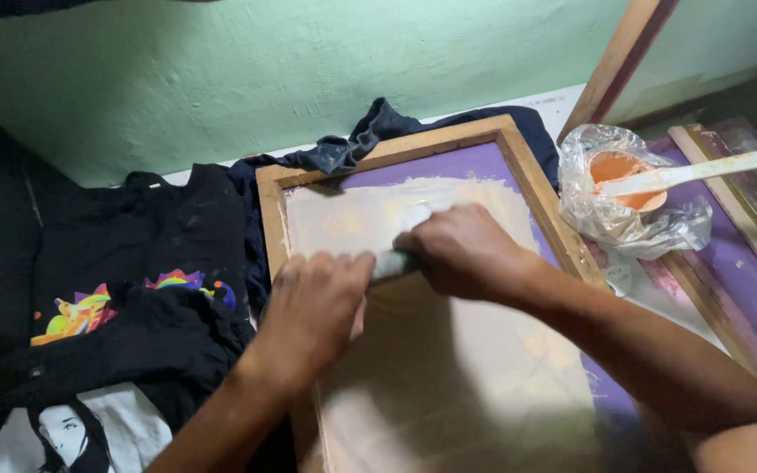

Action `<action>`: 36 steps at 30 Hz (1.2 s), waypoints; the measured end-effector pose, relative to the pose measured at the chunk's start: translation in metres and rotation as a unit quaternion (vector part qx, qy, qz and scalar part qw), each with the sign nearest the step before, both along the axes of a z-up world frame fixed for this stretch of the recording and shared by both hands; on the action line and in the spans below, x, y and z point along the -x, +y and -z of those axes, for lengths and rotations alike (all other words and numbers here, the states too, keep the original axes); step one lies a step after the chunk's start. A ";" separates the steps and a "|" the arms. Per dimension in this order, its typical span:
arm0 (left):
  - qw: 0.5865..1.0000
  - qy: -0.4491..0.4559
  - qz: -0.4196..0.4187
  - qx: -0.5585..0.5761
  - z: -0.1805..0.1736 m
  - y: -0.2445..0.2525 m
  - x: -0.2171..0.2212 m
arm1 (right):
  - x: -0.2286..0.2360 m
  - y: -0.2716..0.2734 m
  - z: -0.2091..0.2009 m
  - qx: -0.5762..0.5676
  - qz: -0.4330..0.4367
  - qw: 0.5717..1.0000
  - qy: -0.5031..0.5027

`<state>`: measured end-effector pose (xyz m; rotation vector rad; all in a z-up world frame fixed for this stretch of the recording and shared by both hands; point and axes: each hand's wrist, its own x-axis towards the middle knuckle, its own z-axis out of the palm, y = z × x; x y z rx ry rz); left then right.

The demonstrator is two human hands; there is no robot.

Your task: Spreading emulsion or ink across a screen printing frame using a squeegee

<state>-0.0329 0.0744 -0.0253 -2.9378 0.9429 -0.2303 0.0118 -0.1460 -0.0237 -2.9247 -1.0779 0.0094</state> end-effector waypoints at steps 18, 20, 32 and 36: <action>0.986 0.095 0.116 0.072 0.049 -0.006 0.075 | 0.095 -0.018 0.033 0.054 -0.041 0.994 0.087; 0.977 0.071 0.182 0.087 0.074 -0.015 0.119 | 0.138 -0.029 0.042 0.043 -0.079 0.987 0.133; 0.996 0.034 -0.013 0.077 0.012 0.037 -0.005 | -0.001 0.034 0.005 -0.047 -0.010 0.999 -0.005; 0.992 -0.064 -0.057 0.095 0.057 0.066 -0.069 | -0.056 0.065 0.020 -0.063 0.001 0.994 -0.088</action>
